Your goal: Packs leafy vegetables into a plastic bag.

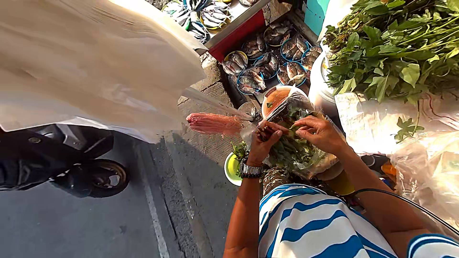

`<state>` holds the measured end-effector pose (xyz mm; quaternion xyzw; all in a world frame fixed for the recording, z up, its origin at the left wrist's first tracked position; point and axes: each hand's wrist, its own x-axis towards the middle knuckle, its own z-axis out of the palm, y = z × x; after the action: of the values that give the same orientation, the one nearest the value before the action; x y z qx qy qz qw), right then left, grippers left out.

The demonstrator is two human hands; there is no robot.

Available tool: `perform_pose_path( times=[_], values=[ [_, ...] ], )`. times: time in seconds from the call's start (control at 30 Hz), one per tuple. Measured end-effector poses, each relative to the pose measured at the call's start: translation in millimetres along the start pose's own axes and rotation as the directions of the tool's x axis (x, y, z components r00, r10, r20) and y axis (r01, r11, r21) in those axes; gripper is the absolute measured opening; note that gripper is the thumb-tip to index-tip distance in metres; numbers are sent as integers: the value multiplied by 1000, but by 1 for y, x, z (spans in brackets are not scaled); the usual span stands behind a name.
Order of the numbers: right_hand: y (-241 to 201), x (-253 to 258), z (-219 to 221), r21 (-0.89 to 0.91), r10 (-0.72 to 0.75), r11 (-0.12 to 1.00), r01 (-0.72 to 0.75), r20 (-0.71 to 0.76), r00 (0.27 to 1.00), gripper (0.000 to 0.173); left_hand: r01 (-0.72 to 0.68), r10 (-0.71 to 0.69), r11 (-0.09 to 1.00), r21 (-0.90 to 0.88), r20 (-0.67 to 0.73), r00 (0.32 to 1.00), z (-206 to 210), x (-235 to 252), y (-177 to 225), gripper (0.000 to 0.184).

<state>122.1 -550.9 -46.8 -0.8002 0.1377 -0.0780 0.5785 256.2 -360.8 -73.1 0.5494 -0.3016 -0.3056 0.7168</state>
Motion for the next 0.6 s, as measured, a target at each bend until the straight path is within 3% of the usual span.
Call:
perform_pose_path(
  times=[0.07,0.2,0.4,0.6],
  values=[
    [-10,1,0,38,-128,990,132,-101,987,21,-3,1,998,69,32,999,2,-2,4,15],
    [-26,12,18,64,-398,913,404,-90,913,21,47,-55,989,138,55,997,16,-4,14,27],
    [-24,25,9,138,-371,925,353,137,919,23,82,-87,995,57,107,990,15,-8,18,49],
    [-29,33,9,93,-455,890,446,164,875,8,93,-95,995,23,106,990,18,-9,19,51]
  ],
)
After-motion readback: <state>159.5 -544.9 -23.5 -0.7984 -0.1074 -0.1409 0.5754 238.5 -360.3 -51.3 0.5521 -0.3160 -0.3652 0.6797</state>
